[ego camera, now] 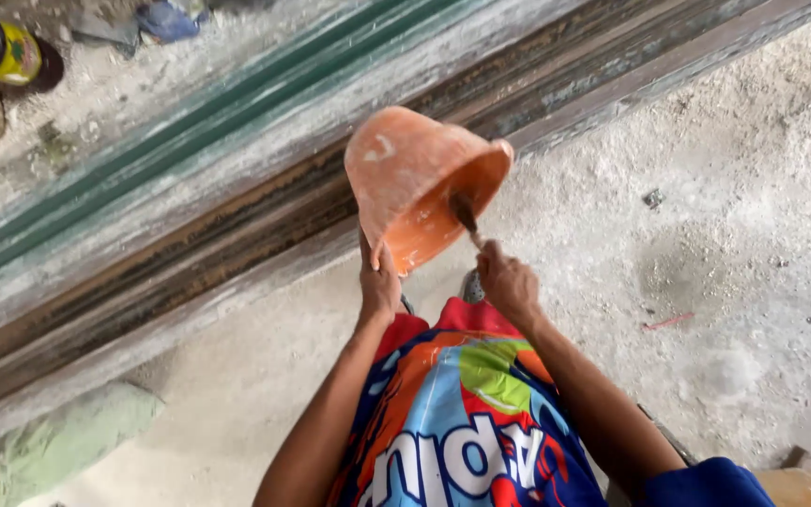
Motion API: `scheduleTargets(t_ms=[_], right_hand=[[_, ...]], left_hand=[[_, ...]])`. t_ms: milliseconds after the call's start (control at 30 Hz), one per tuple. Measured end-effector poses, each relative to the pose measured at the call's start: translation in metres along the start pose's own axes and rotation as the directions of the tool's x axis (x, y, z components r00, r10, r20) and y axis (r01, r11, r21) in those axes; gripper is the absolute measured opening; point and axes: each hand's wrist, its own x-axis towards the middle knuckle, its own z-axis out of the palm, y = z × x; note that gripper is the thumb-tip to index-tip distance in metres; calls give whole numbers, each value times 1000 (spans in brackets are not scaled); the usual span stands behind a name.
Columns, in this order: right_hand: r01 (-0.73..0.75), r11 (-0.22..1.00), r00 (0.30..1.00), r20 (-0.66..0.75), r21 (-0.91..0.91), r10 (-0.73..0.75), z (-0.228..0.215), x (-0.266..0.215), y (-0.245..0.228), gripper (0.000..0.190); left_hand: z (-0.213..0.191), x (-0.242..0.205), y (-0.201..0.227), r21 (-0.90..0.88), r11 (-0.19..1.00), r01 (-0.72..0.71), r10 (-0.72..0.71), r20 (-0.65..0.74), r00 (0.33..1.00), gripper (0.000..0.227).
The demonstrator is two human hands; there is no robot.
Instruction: Mixing a plaster-like substance in a bucket and cleaning the edges of the bucket using a spatula and a brush.
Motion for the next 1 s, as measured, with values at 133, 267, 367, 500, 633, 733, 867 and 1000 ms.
scheduleTargets(t_ms=[133,267,367,500,633,733,867,1000], right_hand=[[211,610,968,-77,764,-239,-15,-20,-27,24],[259,851,966,-108,457,-236,-75,-4,-30,20],[42,932,996,62,359,-69,-41,-10,-26,28],[243,580,920,5,777,-391,-81,-30,-34,27],[-95,967,995,56,235,84,-76,7,-9,18],[-95,924,966,-189,369,175,-99,7,-22,19],[323,855,918,-355,405,-179,-66,11,-19,20],[130,837,917,-386,531,102,-59,30,-25,24]], left_hand=[[13,9,68,22,958,285,-283,-62,957,61],[7,-1,15,-237,884,402,-417,-14,909,60],[14,8,72,-231,924,306,-319,-16,948,65],[17,13,86,4,931,365,-360,-151,920,74],[16,11,92,-468,710,527,-559,81,825,74],[16,27,122,-520,677,521,-559,98,824,72],[14,41,126,-582,553,597,-655,140,743,62],[1,44,122,-666,432,609,-655,232,719,50]])
